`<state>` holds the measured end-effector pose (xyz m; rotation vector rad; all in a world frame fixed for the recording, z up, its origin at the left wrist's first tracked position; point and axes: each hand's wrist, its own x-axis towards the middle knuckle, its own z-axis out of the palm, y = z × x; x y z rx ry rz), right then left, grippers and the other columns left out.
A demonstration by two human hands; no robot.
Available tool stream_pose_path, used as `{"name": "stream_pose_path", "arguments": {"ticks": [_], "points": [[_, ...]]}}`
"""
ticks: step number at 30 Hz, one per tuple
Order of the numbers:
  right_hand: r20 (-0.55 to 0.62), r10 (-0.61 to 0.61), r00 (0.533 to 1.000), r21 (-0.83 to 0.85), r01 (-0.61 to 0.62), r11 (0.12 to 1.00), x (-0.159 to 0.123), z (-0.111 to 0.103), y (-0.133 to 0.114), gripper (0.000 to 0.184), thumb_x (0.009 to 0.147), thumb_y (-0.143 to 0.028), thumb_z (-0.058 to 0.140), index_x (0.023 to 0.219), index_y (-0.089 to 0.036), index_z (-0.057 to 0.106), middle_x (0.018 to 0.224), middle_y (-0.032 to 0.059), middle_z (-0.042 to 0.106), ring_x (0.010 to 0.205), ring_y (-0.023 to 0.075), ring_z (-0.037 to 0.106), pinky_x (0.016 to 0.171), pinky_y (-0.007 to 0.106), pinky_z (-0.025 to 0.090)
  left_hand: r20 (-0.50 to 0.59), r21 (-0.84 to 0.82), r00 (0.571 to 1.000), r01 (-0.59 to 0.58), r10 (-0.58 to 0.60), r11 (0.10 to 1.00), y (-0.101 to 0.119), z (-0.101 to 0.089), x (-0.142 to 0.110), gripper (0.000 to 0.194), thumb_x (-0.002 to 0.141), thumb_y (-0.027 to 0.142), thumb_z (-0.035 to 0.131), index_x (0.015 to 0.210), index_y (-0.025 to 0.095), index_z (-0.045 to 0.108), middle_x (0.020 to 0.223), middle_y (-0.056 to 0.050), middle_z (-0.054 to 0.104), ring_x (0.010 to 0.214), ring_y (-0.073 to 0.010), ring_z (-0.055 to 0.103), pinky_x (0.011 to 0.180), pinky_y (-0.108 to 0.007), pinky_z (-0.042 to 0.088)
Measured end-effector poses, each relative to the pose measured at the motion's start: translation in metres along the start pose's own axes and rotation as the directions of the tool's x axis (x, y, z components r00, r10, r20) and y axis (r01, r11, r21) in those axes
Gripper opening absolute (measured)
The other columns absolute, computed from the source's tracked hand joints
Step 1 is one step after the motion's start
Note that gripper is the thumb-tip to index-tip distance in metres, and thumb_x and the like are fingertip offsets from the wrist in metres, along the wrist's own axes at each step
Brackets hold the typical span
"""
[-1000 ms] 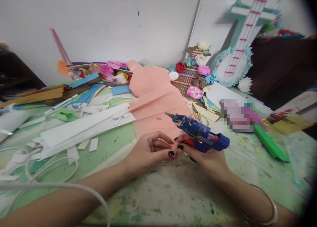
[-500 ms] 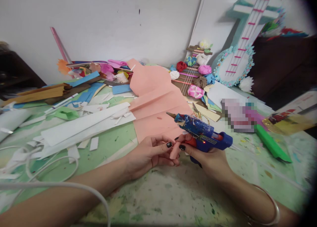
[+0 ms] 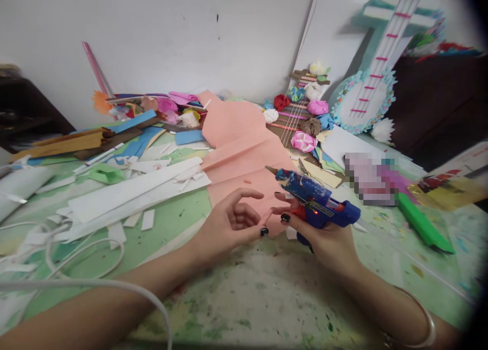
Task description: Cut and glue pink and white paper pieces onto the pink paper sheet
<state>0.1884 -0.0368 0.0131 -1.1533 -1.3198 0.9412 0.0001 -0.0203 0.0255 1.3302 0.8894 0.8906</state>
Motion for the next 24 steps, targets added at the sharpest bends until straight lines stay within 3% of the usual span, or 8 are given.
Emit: {"name": "stream_pose_path", "arguments": {"ticks": [2, 5, 7, 11, 15, 20, 24], "points": [[0.007, -0.003, 1.000, 0.016, 0.003, 1.000, 0.001, -0.002, -0.002, 0.018, 0.074, -0.032, 0.072, 0.086, -0.019, 0.071, 0.098, 0.0078, 0.074, 0.088, 0.0236, 0.071, 0.077, 0.036, 0.060, 0.004, 0.035, 1.000, -0.029, 0.029, 0.999, -0.001, -0.001, 0.000, 0.049, 0.074, 0.025, 0.072, 0.119, 0.020, 0.052, 0.070, 0.002, 0.059, 0.063, -0.0114, 0.058, 0.062, -0.023, 0.047], [0.012, 0.041, 0.999, 0.014, -0.041, 0.999, 0.002, -0.003, -0.003, 0.019, 0.073, -0.032, 0.073, 0.087, -0.019, 0.071, 0.094, 0.0070, 0.075, 0.087, 0.0238, 0.071, 0.076, 0.036, 0.060, 0.092, 0.053, 0.996, -0.026, 0.021, 0.998, -0.008, -0.003, 0.000, 0.048, 0.079, 0.024, 0.065, 0.125, 0.020, 0.052, 0.076, 0.000, 0.061, 0.066, -0.0118, 0.060, 0.062, -0.023, 0.047], [0.014, 0.059, 0.998, -0.017, -0.059, 0.998, 0.002, -0.002, -0.002, 0.019, 0.071, -0.030, 0.074, 0.086, -0.019, 0.071, 0.094, 0.0061, 0.075, 0.088, 0.0238, 0.071, 0.077, 0.036, 0.060, 0.127, 0.082, 0.992, -0.033, 0.023, 0.996, -0.014, -0.004, 0.001, 0.043, 0.079, 0.022, 0.063, 0.121, 0.018, 0.057, 0.080, -0.003, 0.065, 0.070, -0.0131, 0.062, 0.064, -0.024, 0.049], [0.058, 0.087, 0.995, 0.027, -0.089, 0.996, 0.001, 0.004, -0.002, 0.016, 0.068, -0.026, 0.075, 0.082, -0.021, 0.069, 0.087, 0.0031, 0.075, 0.082, 0.0206, 0.070, 0.076, 0.034, 0.060, 0.064, 0.212, 0.995, -0.090, 0.078, 0.973, -0.019, -0.003, 0.001, 0.037, 0.075, 0.018, 0.065, 0.112, 0.014, 0.062, 0.085, -0.006, 0.070, 0.074, -0.0158, 0.064, 0.068, -0.026, 0.051], [0.053, 0.121, 0.991, 0.089, -0.126, 0.988, 0.002, 0.007, -0.003, 0.020, 0.061, -0.025, 0.078, 0.074, -0.021, 0.064, 0.075, 0.0009, 0.070, 0.072, 0.0177, 0.067, 0.069, 0.030, 0.058, 0.112, 0.257, 0.988, -0.136, 0.110, 0.957, -0.015, -0.002, -0.002, 0.032, 0.076, 0.018, 0.066, 0.108, 0.015, 0.066, 0.085, -0.007, 0.073, 0.069, -0.0137, 0.064, 0.063, -0.022, 0.051], [0.132, 0.162, 0.978, 0.197, -0.186, 0.963, 0.004, 0.005, 0.000, 0.026, 0.058, -0.019, 0.080, 0.076, -0.020, 0.062, 0.070, -0.0022, 0.065, 0.065, 0.0124, 0.062, 0.061, 0.023, 0.053, 0.162, 0.123, 0.982, -0.115, 0.095, 0.986, -0.015, -0.001, -0.004, 0.052, 0.065, 0.021, 0.079, 0.115, 0.017, 0.063, 0.079, -0.002, 0.069, 0.067, -0.0118, 0.063, 0.063, -0.021, 0.052], [0.188, 0.189, 0.964, 0.248, -0.233, 0.940, 0.003, 0.004, 0.003, 0.029, 0.058, -0.020, 0.082, 0.079, -0.019, 0.062, 0.073, -0.0016, 0.066, 0.067, 0.0129, 0.062, 0.062, 0.023, 0.053, 0.219, -0.043, 0.976, -0.010, 0.020, 0.999, -0.015, -0.001, -0.002, 0.048, 0.063, 0.014, 0.080, 0.108, 0.017, 0.063, 0.077, -0.001, 0.069, 0.070, -0.0123, 0.066, 0.066, -0.022, 0.054]]}}
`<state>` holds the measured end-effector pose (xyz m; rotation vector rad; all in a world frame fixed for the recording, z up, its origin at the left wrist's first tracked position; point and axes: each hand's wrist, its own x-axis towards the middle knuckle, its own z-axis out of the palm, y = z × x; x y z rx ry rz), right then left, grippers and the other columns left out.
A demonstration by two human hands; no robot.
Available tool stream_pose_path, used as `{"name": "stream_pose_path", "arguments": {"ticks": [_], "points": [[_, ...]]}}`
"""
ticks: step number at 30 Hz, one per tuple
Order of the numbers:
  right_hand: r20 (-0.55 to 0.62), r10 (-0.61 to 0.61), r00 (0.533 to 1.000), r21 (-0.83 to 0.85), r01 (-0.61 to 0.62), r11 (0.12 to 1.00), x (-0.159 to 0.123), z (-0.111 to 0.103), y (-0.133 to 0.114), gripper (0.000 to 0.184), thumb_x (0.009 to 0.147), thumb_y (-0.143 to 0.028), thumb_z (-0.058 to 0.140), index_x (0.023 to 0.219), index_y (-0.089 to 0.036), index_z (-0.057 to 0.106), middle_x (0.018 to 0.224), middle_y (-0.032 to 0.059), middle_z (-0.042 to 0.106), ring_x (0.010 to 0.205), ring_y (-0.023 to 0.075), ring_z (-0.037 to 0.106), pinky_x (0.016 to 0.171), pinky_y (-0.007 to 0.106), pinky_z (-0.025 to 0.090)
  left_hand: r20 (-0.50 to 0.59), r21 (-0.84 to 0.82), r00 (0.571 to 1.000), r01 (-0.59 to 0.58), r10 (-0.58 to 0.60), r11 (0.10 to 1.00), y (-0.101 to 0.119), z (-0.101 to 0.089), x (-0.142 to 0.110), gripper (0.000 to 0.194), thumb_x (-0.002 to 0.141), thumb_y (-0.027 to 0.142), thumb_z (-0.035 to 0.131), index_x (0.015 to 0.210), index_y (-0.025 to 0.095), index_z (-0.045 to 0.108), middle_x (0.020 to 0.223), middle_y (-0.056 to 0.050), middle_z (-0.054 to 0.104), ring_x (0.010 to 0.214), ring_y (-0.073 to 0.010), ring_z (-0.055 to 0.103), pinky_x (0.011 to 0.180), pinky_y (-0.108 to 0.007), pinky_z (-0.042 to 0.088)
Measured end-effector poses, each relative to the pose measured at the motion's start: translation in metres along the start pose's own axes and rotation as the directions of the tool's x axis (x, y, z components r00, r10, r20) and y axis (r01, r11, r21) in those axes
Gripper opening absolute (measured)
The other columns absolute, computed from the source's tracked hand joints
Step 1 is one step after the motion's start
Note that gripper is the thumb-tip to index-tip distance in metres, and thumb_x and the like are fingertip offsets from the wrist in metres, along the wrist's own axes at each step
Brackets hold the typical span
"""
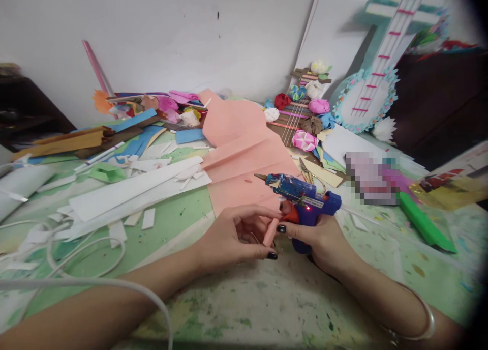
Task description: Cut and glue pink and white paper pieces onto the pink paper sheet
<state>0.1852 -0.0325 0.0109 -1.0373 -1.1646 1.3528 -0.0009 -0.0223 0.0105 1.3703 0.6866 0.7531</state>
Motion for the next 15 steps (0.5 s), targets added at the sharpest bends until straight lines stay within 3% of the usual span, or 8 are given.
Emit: {"name": "stream_pose_path", "arguments": {"ticks": [5, 8, 10, 15], "points": [[-0.088, 0.025, 0.996, -0.061, -0.030, 0.998, -0.001, -0.003, -0.001, 0.031, 0.060, -0.032, 0.082, 0.081, -0.019, 0.064, 0.072, 0.0003, 0.065, 0.060, 0.0133, 0.059, 0.052, 0.024, 0.049, -0.004, -0.058, 1.000, 0.019, -0.020, 0.998, 0.002, -0.002, 0.001, 0.045, 0.059, 0.011, 0.081, 0.096, 0.016, 0.057, 0.088, -0.005, 0.071, 0.073, -0.0151, 0.069, 0.068, -0.027, 0.056], [-0.203, -0.021, 0.979, -0.153, -0.011, 0.988, -0.004, -0.009, -0.006, 0.029, 0.062, -0.037, 0.081, 0.080, -0.019, 0.066, 0.073, 0.0012, 0.065, 0.061, 0.0128, 0.058, 0.051, 0.022, 0.047, -0.110, -0.042, 0.994, -0.005, 0.001, 0.999, 0.003, -0.006, 0.002, 0.041, 0.060, 0.010, 0.078, 0.092, 0.016, 0.052, 0.096, -0.007, 0.071, 0.075, -0.0167, 0.070, 0.072, -0.031, 0.057], [-0.236, -0.067, 0.969, -0.222, 0.014, 0.975, -0.008, -0.013, -0.011, 0.027, 0.064, -0.038, 0.080, 0.081, -0.020, 0.067, 0.075, 0.0017, 0.066, 0.062, 0.0128, 0.058, 0.051, 0.022, 0.047, -0.196, 0.013, 0.979, -0.044, 0.046, 0.999, 0.003, -0.009, 0.003, 0.040, 0.061, 0.010, 0.077, 0.091, 0.017, 0.051, 0.090, -0.005, 0.070, 0.075, -0.0178, 0.070, 0.072, -0.032, 0.058], [-0.097, -0.045, 0.994, -0.377, 0.005, 0.926, -0.016, -0.015, -0.018, 0.024, 0.072, -0.041, 0.072, 0.080, -0.020, 0.065, 0.050, -0.0035, 0.054, 0.044, 0.0099, 0.048, 0.041, 0.022, 0.040, -0.309, 0.151, 0.932, -0.149, 0.190, 0.977, 0.003, -0.016, 0.005, 0.038, 0.062, 0.010, 0.075, 0.091, 0.017, 0.050, 0.079, -0.002, 0.065, 0.070, -0.0166, 0.068, 0.068, -0.032, 0.058]]}}
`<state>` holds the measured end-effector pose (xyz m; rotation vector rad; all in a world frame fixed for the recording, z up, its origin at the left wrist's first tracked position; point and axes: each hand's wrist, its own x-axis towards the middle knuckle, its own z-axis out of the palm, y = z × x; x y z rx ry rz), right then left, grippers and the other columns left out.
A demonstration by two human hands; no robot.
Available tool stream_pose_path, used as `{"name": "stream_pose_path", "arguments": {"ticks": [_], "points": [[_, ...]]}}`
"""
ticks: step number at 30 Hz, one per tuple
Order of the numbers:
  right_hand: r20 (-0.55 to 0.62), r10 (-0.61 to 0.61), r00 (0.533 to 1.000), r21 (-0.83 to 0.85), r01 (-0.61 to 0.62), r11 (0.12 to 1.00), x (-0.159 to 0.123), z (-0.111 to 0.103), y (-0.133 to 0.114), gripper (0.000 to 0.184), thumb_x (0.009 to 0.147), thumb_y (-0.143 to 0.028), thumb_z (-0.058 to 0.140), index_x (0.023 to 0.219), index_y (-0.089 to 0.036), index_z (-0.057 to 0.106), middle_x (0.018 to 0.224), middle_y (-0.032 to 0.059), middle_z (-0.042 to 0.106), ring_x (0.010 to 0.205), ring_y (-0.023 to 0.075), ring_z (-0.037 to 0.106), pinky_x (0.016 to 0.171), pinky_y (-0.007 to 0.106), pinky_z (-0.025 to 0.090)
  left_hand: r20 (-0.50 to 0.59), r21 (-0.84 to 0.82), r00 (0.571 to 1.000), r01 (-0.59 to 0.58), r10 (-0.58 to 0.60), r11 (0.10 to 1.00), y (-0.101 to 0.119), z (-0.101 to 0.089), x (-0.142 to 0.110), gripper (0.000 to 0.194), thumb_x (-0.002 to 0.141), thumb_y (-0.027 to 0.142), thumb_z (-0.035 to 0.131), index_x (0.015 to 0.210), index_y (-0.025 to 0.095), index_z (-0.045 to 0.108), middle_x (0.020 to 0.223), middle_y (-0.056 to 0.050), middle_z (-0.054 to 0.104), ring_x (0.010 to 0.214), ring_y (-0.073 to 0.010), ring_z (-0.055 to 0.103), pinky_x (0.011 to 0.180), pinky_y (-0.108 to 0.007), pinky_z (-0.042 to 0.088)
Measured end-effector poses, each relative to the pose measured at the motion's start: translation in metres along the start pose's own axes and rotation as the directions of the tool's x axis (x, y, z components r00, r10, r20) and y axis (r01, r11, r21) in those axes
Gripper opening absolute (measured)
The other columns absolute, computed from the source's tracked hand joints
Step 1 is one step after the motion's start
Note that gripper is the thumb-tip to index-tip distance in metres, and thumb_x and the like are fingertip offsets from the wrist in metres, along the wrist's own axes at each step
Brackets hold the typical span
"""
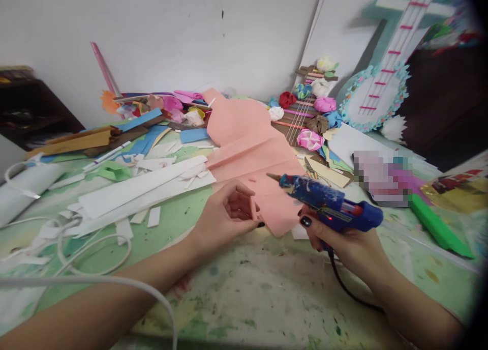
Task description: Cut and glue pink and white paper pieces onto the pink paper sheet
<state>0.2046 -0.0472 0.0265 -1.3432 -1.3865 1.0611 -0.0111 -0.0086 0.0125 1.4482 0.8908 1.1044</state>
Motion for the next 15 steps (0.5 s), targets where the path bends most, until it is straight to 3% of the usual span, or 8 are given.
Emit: {"name": "stream_pose_path", "arguments": {"ticks": [4, 8, 15], "points": [[0.080, 0.035, 0.996, -0.059, -0.030, 0.998, -0.005, 0.004, -0.008, 0.020, 0.072, -0.038, 0.070, 0.076, -0.021, 0.061, 0.042, -0.0079, 0.041, 0.037, 0.0080, 0.039, 0.036, 0.020, 0.034, -0.057, 0.036, 0.991, -0.117, 0.119, 0.992, 0.000, -0.007, 0.001, 0.036, 0.065, 0.012, 0.075, 0.094, 0.017, 0.053, 0.079, -0.002, 0.065, 0.070, -0.0147, 0.066, 0.065, -0.028, 0.058], [0.140, -0.062, 0.988, -0.109, 0.078, 0.991, -0.006, 0.005, -0.014, 0.013, 0.076, -0.031, 0.068, 0.073, -0.022, 0.059, 0.045, -0.0074, 0.043, 0.038, 0.0082, 0.040, 0.038, 0.021, 0.035, -0.067, 0.033, 0.975, -0.209, 0.211, 0.977, -0.001, -0.010, 0.001, 0.036, 0.067, 0.010, 0.074, 0.096, 0.017, 0.054, 0.076, 0.001, 0.062, 0.071, -0.0129, 0.065, 0.067, -0.026, 0.057], [0.189, -0.220, 0.957, -0.115, 0.244, 0.963, -0.002, 0.005, -0.011, 0.003, 0.079, -0.023, 0.064, 0.076, -0.023, 0.062, 0.074, -0.0008, 0.065, 0.067, 0.0144, 0.062, 0.060, 0.023, 0.051, -0.043, 0.030, 0.968, -0.246, 0.247, 0.969, -0.002, -0.007, 0.000, 0.035, 0.069, 0.005, 0.070, 0.097, 0.016, 0.054, 0.080, 0.000, 0.062, 0.068, -0.0124, 0.066, 0.065, -0.026, 0.057]]}}
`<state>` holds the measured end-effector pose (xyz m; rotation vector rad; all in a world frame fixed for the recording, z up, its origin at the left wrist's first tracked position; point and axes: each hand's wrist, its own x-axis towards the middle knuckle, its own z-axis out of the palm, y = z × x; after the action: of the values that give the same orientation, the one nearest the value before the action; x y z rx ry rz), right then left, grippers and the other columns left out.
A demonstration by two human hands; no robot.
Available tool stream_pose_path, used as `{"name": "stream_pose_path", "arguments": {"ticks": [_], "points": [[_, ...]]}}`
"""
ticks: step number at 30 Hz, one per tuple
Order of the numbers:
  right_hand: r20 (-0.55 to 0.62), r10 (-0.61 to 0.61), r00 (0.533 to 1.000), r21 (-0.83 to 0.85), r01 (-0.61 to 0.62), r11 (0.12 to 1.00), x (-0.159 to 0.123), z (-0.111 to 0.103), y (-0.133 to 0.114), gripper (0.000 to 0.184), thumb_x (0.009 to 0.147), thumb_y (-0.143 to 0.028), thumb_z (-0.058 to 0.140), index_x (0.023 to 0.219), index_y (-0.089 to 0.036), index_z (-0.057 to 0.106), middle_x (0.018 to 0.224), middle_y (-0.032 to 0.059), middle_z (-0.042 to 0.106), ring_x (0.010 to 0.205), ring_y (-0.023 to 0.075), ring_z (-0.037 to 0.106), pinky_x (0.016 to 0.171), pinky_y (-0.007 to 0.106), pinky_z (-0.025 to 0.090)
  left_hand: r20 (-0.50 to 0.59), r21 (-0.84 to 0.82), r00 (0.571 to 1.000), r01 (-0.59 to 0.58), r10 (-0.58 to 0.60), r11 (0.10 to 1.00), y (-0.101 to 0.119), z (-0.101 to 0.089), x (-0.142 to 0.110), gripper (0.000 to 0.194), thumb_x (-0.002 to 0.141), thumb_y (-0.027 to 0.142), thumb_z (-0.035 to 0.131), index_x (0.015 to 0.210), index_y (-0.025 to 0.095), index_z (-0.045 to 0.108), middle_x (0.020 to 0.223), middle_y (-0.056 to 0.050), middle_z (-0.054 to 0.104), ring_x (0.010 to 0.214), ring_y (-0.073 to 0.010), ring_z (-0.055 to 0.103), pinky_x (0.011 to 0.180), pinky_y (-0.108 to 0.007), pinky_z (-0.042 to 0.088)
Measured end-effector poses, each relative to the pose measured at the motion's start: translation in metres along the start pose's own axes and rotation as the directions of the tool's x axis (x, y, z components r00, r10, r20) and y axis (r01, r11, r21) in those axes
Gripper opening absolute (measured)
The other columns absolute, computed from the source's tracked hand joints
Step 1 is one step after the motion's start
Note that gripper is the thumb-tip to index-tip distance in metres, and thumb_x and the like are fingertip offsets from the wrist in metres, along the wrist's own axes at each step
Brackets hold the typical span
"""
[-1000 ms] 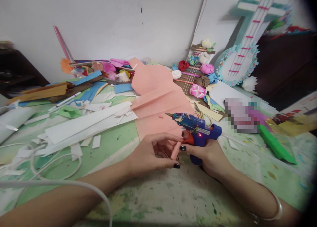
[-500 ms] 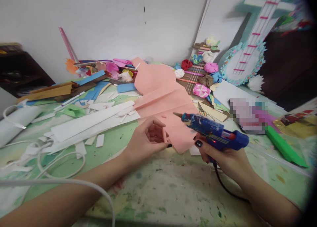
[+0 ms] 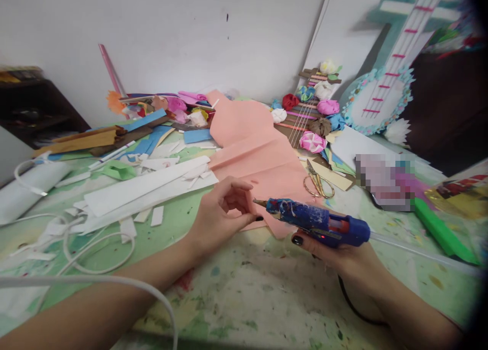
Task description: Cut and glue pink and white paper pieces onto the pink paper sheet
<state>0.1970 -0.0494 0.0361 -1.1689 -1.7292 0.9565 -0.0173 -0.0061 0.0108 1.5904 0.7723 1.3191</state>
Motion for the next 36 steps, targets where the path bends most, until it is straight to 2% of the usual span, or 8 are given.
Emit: {"name": "stream_pose_path", "arguments": {"ticks": [6, 12, 25, 36], "points": [[0.027, -0.053, 0.998, -0.072, 0.055, 0.996, 0.0013, -0.0010, 0.0035, 0.002, 0.081, -0.024, 0.062, 0.079, -0.024, 0.063, 0.076, 0.0004, 0.067, 0.066, 0.0155, 0.064, 0.058, 0.023, 0.053, -0.020, 0.037, 1.000, -0.004, 0.005, 0.999, 0.0009, 0.0003, -0.0013, 0.035, 0.068, 0.005, 0.071, 0.097, 0.015, 0.054, 0.082, -0.001, 0.062, 0.067, -0.0125, 0.066, 0.065, -0.027, 0.057], [-0.022, -0.071, 0.997, -0.186, 0.066, 0.980, 0.0017, -0.0022, 0.0079, 0.007, 0.080, -0.027, 0.063, 0.075, -0.023, 0.061, 0.071, 0.0002, 0.065, 0.061, 0.0157, 0.061, 0.053, 0.024, 0.052, -0.025, 0.038, 1.000, 0.002, -0.001, 0.999, 0.0000, 0.0006, -0.0017, 0.035, 0.068, 0.006, 0.071, 0.098, 0.016, 0.054, 0.088, -0.003, 0.063, 0.067, -0.0123, 0.066, 0.067, -0.028, 0.058], [0.027, -0.040, 0.999, -0.107, 0.043, 0.993, 0.0014, -0.0012, 0.0032, 0.006, 0.079, -0.026, 0.065, 0.075, -0.023, 0.062, 0.069, 0.0007, 0.066, 0.061, 0.0170, 0.062, 0.054, 0.026, 0.053, -0.042, 0.075, 0.998, -0.049, 0.052, 0.996, 0.0013, 0.0020, -0.0019, 0.034, 0.069, 0.006, 0.070, 0.096, 0.017, 0.054, 0.078, 0.001, 0.061, 0.068, -0.0111, 0.065, 0.066, -0.025, 0.057], [0.005, -0.058, 0.998, -0.073, 0.058, 0.996, 0.0014, -0.0003, 0.0047, 0.004, 0.080, -0.024, 0.065, 0.077, -0.023, 0.062, 0.071, -0.0011, 0.066, 0.062, 0.0141, 0.062, 0.055, 0.022, 0.052, -0.034, 0.211, 0.989, -0.133, 0.143, 0.968, -0.0005, 0.0021, -0.0037, 0.035, 0.070, 0.004, 0.069, 0.099, 0.017, 0.054, 0.075, 0.002, 0.061, 0.065, -0.0107, 0.065, 0.064, -0.024, 0.055]]}}
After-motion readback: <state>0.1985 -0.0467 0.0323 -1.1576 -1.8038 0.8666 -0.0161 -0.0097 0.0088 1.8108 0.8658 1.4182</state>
